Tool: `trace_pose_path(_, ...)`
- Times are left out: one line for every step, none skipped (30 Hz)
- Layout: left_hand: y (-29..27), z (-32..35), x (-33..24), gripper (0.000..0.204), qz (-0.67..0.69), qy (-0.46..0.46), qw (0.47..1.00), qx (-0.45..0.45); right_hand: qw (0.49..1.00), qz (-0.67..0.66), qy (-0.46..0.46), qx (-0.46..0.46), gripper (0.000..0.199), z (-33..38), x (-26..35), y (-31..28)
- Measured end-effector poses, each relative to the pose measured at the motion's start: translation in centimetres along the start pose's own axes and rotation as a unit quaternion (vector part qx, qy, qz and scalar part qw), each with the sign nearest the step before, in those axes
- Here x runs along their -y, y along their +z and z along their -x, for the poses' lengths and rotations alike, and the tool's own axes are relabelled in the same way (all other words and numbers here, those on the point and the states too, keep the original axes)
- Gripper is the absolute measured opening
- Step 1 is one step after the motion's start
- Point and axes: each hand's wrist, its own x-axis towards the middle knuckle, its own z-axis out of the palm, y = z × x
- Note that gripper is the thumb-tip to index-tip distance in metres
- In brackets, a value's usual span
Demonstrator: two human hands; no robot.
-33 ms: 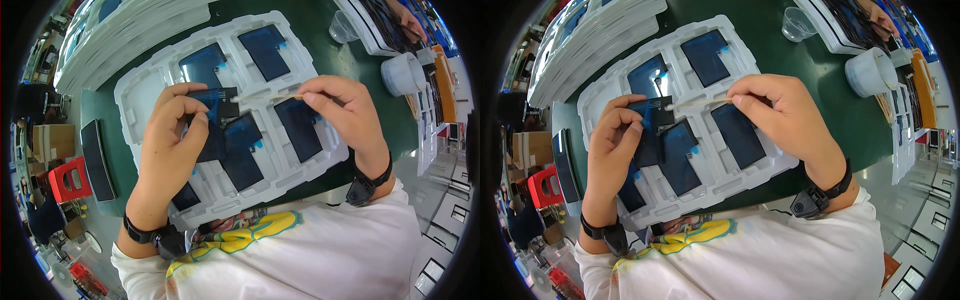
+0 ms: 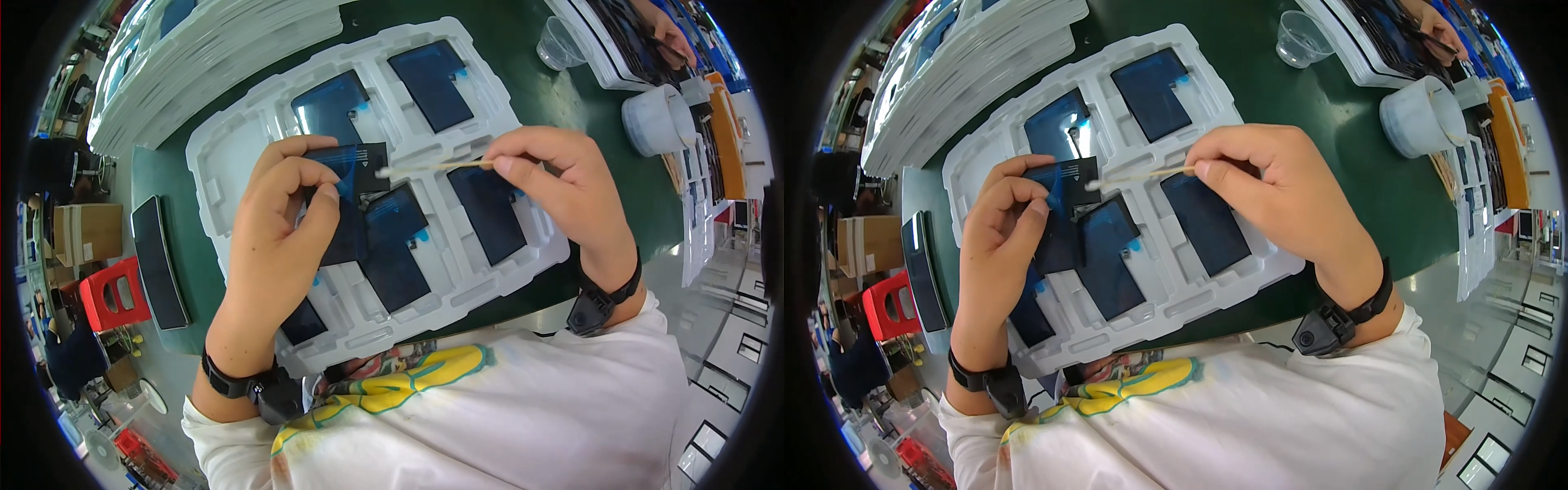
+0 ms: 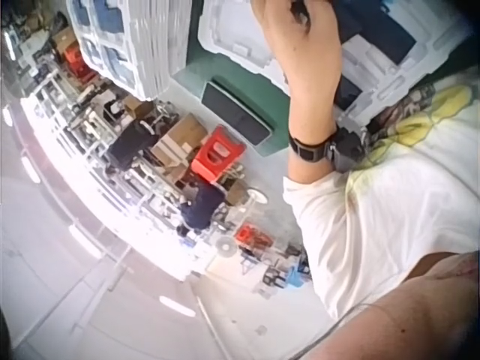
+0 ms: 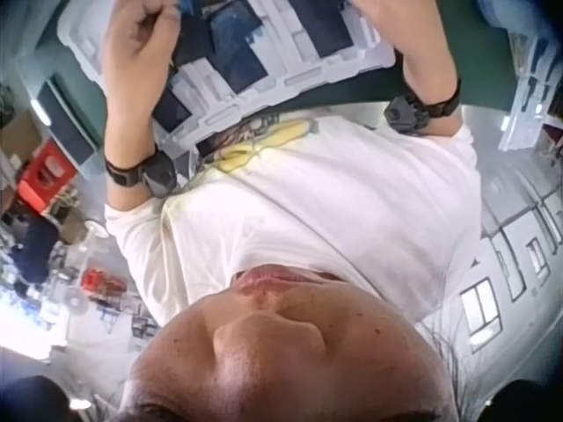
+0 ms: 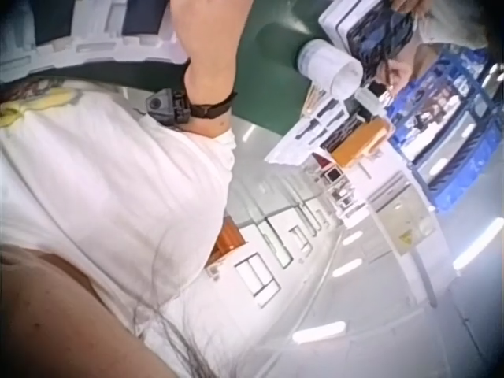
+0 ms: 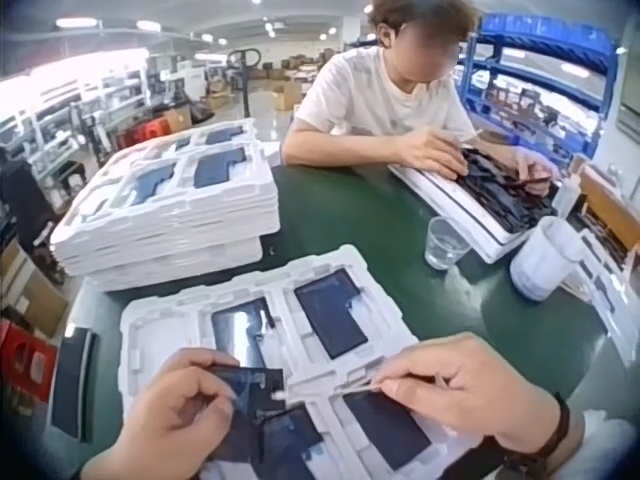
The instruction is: Cleaning the surfaces of electronic components in a tray using a cotton swab and then moving the trays.
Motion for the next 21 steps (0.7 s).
trace_pose_path(0.05,-0.03,-0.02,0.008,0.000,0.000,1.000,0.002,1.000,0.000,0.001,-0.002,0.011,0.02,0.03,-0.10)
trace_pose_path(0.11,-0.06,-0.05,0.008,0.004,-0.001,1.000,0.002,1.000,-0.002,0.010,0.004,0.011,0.03,0.08,-0.20)
trace_pose_path(0.10,-0.07,-0.08,0.008,0.008,-0.002,1.000,0.001,1.000,-0.003,0.020,0.011,0.011,0.05,0.17,-0.25)
trace_pose_path(0.08,-0.08,-0.12,0.008,0.007,-0.002,1.000,0.003,1.000,-0.004,0.021,0.009,0.011,0.00,0.37,-0.24)
trace_pose_path(0.05,-0.09,-0.17,0.008,0.007,-0.006,1.000,0.003,0.999,-0.010,0.041,-0.011,0.011,-0.09,0.63,-0.17)
trace_pose_path(0.02,-0.05,-0.23,0.007,0.007,-0.009,1.000,0.001,0.998,-0.016,0.061,-0.030,0.011,-0.11,0.78,-0.12)
trace_pose_path(-0.03,0.02,-0.21,0.007,0.005,-0.009,1.000,0.002,0.998,-0.017,0.061,-0.031,0.011,-0.09,0.58,-0.08)
trace_pose_path(-0.10,0.10,-0.11,0.007,0.005,-0.009,1.000,0.001,0.999,-0.015,0.045,-0.024,0.011,-0.09,0.23,-0.04)
trace_pose_path(-0.07,-0.01,0.03,0.007,0.006,-0.008,1.000,0.002,0.999,-0.012,0.030,-0.018,0.011,-0.08,-0.05,-0.13)
trace_pose_path(-0.04,-0.14,0.11,0.007,0.006,-0.006,1.000,0.005,0.999,-0.012,0.031,-0.021,0.011,-0.04,-0.14,-0.28)
trace_pose_path(0.00,-0.29,0.18,0.007,0.014,0.001,1.000,0.005,0.999,-0.021,0.034,-0.008,0.011,0.01,-0.19,-0.43)
trace_pose_path(-0.02,-0.28,0.20,0.007,0.020,0.007,1.000,0.003,0.999,-0.032,0.036,0.007,0.011,0.01,-0.21,-0.46)
trace_pose_path(-0.04,-0.28,0.18,0.007,0.019,0.007,1.000,0.004,0.999,-0.032,0.036,0.007,0.011,-0.07,0.03,-0.48)
trace_pose_path(-0.06,-0.27,0.13,0.007,0.018,0.007,1.000,0.004,0.997,-0.035,0.061,-0.008,0.011,-0.22,0.46,-0.52)
trace_pose_path(-0.08,-0.25,0.06,0.007,0.016,0.006,1.000,0.005,0.995,-0.037,0.086,-0.023,0.011,-0.24,0.73,-0.56)
trace_pose_path(-0.10,-0.24,0.06,0.007,0.016,0.007,1.000,0.006,0.995,-0.038,0.086,-0.024,0.011,-0.22,0.49,-0.50)
trace_pose_path(-0.13,-0.24,0.11,0.007,0.024,0.006,1.000,0.005,0.997,-0.038,0.066,-0.028,0.011,-0.23,0.03,-0.38)
trace_pose_path(-0.16,-0.22,0.15,0.007,0.032,0.005,0.999,0.004,0.998,-0.037,0.045,-0.030,0.011,-0.26,-0.21,-0.34)
trace_pose_path(-0.14,-0.23,0.13,0.007,0.032,0.005,0.999,0.004,0.998,-0.037,0.044,-0.031,0.011,-0.20,-0.22,-0.50)
trace_pose_path(-0.11,-0.25,0.10,0.007,0.032,0.006,0.999,0.002,0.998,-0.037,0.048,-0.002,0.011,-0.09,-0.22,-0.77)
trace_pose_path(-0.12,-0.27,0.15,0.007,0.033,0.006,0.999,0.000,0.998,-0.036,0.053,0.028,0.011,-0.06,-0.19,-0.91)
